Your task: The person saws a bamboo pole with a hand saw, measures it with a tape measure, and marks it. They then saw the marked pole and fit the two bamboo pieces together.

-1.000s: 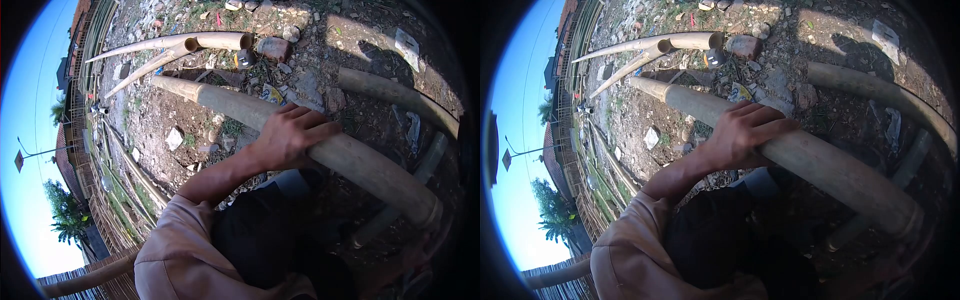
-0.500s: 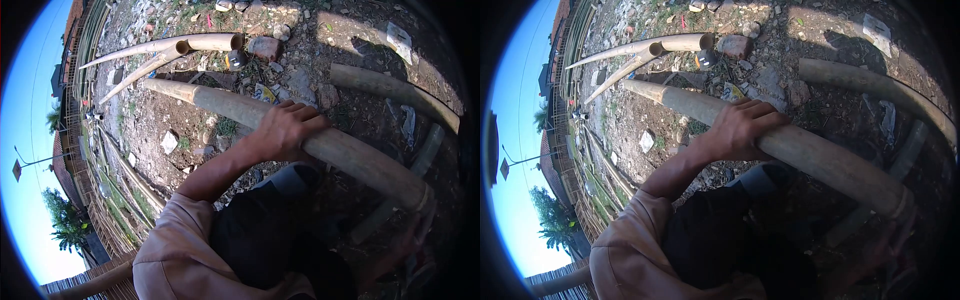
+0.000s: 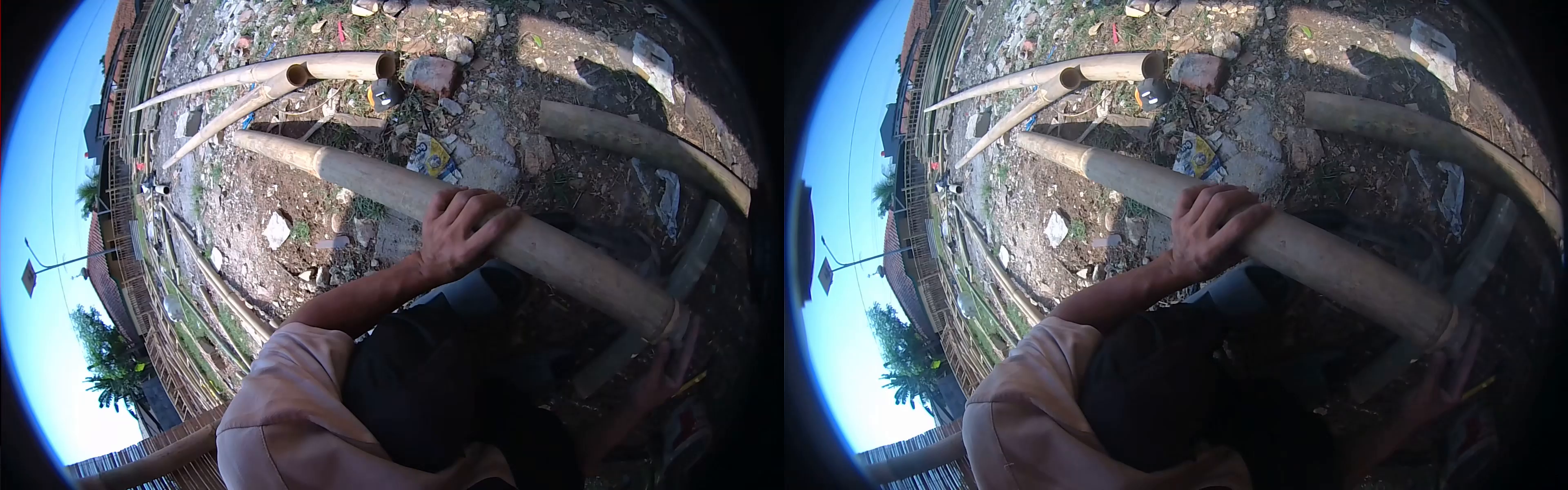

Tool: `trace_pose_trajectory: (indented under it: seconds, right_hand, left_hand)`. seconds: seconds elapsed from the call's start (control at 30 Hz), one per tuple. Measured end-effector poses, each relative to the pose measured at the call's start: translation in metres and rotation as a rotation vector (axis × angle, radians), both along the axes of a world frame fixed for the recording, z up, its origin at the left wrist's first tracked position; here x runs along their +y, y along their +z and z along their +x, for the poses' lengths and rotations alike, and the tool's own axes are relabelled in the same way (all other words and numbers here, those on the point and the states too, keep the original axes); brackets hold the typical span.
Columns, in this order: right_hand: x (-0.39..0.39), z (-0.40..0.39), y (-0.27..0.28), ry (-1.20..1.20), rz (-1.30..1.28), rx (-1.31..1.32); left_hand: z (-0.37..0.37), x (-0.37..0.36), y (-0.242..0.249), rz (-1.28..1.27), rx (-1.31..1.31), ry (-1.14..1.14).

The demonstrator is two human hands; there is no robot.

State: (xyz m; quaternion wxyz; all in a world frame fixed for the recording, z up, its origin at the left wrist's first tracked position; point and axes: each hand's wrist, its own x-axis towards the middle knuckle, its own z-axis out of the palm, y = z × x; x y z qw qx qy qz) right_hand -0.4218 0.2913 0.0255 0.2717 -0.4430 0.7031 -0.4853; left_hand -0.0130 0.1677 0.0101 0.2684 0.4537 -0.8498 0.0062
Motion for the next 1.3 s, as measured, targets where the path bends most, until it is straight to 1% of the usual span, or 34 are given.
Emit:
trace_pose_trajectory:
  seconds: [0.13,0.2,0.27,0.33,0.37,0.43,0.47,0.5,0.57,0.6,0.63,0.7,0.73,0.8,0.83,0.9,0.93,1.0,1.03,1.1,1.13,1.2,1.23,1.3]
  right_hand:
    - [-0.003,0.004,0.006,-0.003,0.051,-0.006]
    - [-0.004,0.008,0.011,-0.027,0.160,0.060]
    - [-0.003,0.004,0.007,-0.014,0.138,0.053]
    - [-0.001,0.005,0.005,0.002,0.114,0.045]
    - [-0.001,0.006,0.005,0.008,0.100,0.066]
    - [0.002,0.006,0.002,0.016,0.090,0.088]
    - [0.005,0.003,-0.001,0.002,0.083,0.113]
    - [0.009,0.000,-0.003,-0.014,0.075,0.138]
    - [0.013,-0.005,-0.006,-0.014,0.064,0.171]
    - [0.013,-0.004,-0.005,-0.015,0.057,0.203]
    - [0.011,-0.002,-0.004,-0.015,0.056,0.204]
    - [0.005,0.005,-0.003,-0.027,-0.040,0.005]
    - [0.003,0.008,-0.003,-0.033,-0.035,0.006]
    - [0.001,0.012,-0.002,-0.083,0.050,-0.051]
    - [0.002,0.010,-0.003,-0.082,0.053,-0.049]
    - [0.004,0.003,-0.007,0.002,0.124,0.025]
    - [0.004,0.000,-0.006,0.006,0.122,0.027]
    - [0.003,-0.003,-0.003,0.090,0.069,-0.007]
    - [0.001,-0.002,-0.003,0.088,0.070,-0.006]
    - [-0.007,0.004,0.000,-0.110,0.306,-0.089]
    - [-0.007,0.006,0.001,-0.112,0.307,-0.088]
    - [-0.007,0.008,0.001,-0.087,0.400,-0.005]
    - [-0.002,0.007,-0.003,-0.087,0.401,-0.003]
    - [0.009,0.003,-0.020,-0.101,0.289,-0.057]
  left_hand:
    - [-0.001,0.005,-0.008,-0.034,-0.011,0.018]
    - [-0.001,0.005,-0.011,-0.034,-0.015,0.019]
    - [-0.001,0.005,-0.011,-0.035,-0.021,0.025]
    - [0.002,0.001,-0.003,0.104,-0.067,-0.030]
    - [0.006,-0.004,0.001,0.103,-0.066,-0.030]
    - [0.011,-0.026,0.029,0.421,-0.083,-0.189]
    - [0.013,-0.035,0.037,0.556,-0.117,-0.229]
    - [0.013,-0.041,0.039,0.558,-0.116,-0.228]
    - [0.012,-0.052,0.042,0.724,-0.147,-0.286]
    - [0.008,-0.057,0.052,0.930,-0.181,-0.263]
    - [0.009,-0.055,0.049,0.929,-0.181,-0.264]
    - [0.010,-0.046,0.036,0.620,-0.143,-0.267]
    - [0.009,-0.041,0.030,0.624,-0.143,-0.273]
    - [0.008,-0.030,0.022,0.380,-0.081,-0.169]
    - [0.008,-0.027,0.019,0.383,-0.078,-0.169]
    - [0.008,-0.022,0.014,0.319,-0.045,-0.123]
    - [0.008,-0.019,0.011,0.317,-0.042,-0.119]
    - [0.007,-0.012,0.003,0.244,-0.005,-0.088]
    - [0.007,-0.007,-0.003,0.245,-0.004,-0.090]
    - [0.008,0.003,-0.014,0.096,-0.062,-0.043]
    - [0.008,0.008,-0.019,0.097,-0.061,-0.045]
    - [0.006,0.013,-0.020,0.039,-0.074,0.003]
    - [0.007,0.012,-0.017,0.041,-0.073,0.003]
    - [0.013,0.006,-0.006,0.266,-0.145,-0.065]
